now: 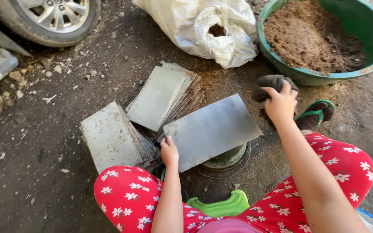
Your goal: The person sits on a small stool and wipes rectangular tiles with a dark cloth. They pick up tiles from a stack, wipe them, and place them on a separate stack. The person repeats this process throughout the clip.
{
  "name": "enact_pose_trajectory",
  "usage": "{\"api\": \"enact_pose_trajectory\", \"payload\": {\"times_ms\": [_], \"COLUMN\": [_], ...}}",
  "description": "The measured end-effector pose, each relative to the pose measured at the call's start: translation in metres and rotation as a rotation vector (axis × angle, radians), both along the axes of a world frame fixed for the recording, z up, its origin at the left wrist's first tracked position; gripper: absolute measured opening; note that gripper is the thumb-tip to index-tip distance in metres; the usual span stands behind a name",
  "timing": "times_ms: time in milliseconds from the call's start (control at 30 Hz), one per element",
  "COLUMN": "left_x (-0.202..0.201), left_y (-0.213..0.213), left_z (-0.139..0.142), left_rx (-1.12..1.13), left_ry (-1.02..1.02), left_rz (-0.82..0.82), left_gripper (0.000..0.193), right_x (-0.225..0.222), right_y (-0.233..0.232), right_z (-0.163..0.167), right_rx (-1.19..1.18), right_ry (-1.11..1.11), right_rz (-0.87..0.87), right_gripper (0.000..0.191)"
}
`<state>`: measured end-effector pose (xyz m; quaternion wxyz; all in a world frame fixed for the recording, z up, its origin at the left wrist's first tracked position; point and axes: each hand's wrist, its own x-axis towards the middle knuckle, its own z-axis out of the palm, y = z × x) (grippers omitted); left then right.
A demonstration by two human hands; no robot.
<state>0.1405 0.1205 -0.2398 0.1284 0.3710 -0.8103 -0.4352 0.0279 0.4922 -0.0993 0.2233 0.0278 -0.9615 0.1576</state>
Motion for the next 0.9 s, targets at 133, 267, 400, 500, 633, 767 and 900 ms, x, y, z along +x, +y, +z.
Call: {"api": "enact_pose_trajectory", "payload": {"times_ms": [133,267,400,500,633,767,900], "left_x": [-0.005,0.0,0.002,-0.001,-0.008,-0.024,-0.045], "left_y": [0.001,0.005,0.013,0.023,0.021,-0.001,-0.013], "left_z": [-0.015,-0.026,-0.023,-0.017,-0.009,-0.001,0.021], "left_rx": [0.031,-0.042,-0.069,-0.052,-0.054,0.324,0.781], "left_ry": [0.06,-0.022,0.078,-0.009,-0.001,0.145,0.49], "left_rz": [-0.063,-0.013,0.057,0.056,0.042,0.035,-0.05], "left_gripper": [0.045,0.04,0.033,0.032,0.033,0.035,0.033], "right_x": [0.038,0.107,0.082,0.033,-0.035,-0.073,-0.063], "right_y": [-0.12,-0.23,-0.235,-0.189,-0.099,-0.031,-0.012], "right_z": [0.0,-0.038,-0.061,-0.069,-0.063,-0.034,0.009], "right_rx": [0.013,0.246,0.171,0.108,0.089,-0.077,-0.122], "right_ry": [-0.284,-0.168,-0.107,-0.203,-0.234,-0.36,-0.063], "right_rz": [0.236,0.669,0.705,0.395,0.026,-0.169,0.122], "right_gripper": [0.045,0.044,0.041,0.039,0.044,0.048,0.05]}}
